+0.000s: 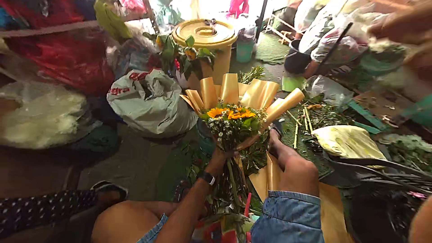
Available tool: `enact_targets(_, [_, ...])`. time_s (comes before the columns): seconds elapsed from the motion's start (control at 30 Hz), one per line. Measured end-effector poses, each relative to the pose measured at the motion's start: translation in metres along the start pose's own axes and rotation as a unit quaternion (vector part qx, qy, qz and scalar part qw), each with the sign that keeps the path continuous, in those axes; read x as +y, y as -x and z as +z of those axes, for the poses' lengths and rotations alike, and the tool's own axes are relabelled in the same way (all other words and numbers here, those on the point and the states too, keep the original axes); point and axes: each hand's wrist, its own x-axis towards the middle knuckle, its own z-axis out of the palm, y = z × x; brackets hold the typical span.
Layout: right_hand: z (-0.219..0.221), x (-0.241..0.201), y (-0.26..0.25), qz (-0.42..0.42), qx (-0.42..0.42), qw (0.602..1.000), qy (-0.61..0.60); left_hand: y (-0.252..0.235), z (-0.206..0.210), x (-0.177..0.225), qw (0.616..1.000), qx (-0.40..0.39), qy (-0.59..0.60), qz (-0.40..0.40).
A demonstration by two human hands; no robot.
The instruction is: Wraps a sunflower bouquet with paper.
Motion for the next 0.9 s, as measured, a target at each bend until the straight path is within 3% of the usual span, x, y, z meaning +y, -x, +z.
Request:
enact_targets(0.07, [0.062,0.038,0.036,0.042,0.007,0.999,-0.026,-0.027,-0.010,-0.012,0.999,0.043,-0.009,-0.020])
enact_targets(0.17, [0.157,0.097,0.070,0.189,0.016,0.979,-0.075,-0.065,-0.019,-0.020,0.993,0.103,-0.029,-0.050])
enact_targets(0.27, [0.248,0.145,0.098,0.340,-0.004,0.918,-0.205,-0.096,-0.026,-0.025,0.983,0.149,-0.069,-0.083])
enact_targets(0.37, [0.329,0.156,0.111,0.450,-0.011,0.837,-0.310,-0.115,-0.030,-0.033,0.965,0.198,-0.128,-0.115])
enact_targets(0.43, [0.371,0.153,0.112,0.485,-0.014,0.810,-0.328,-0.121,-0.032,-0.037,0.949,0.218,-0.178,-0.140])
enact_targets(0.57, [0.421,0.150,0.105,0.487,-0.083,0.813,-0.307,-0.120,-0.037,-0.038,0.938,0.206,-0.232,-0.156])
enact_targets(0.73, [0.457,0.142,0.091,0.517,-0.100,0.760,-0.381,-0.104,-0.038,-0.033,0.911,0.238,-0.318,-0.111])
enact_targets(0.9, [0.483,0.137,0.097,0.527,-0.093,0.756,-0.378,-0.088,-0.040,-0.012,0.938,0.234,-0.236,-0.100])
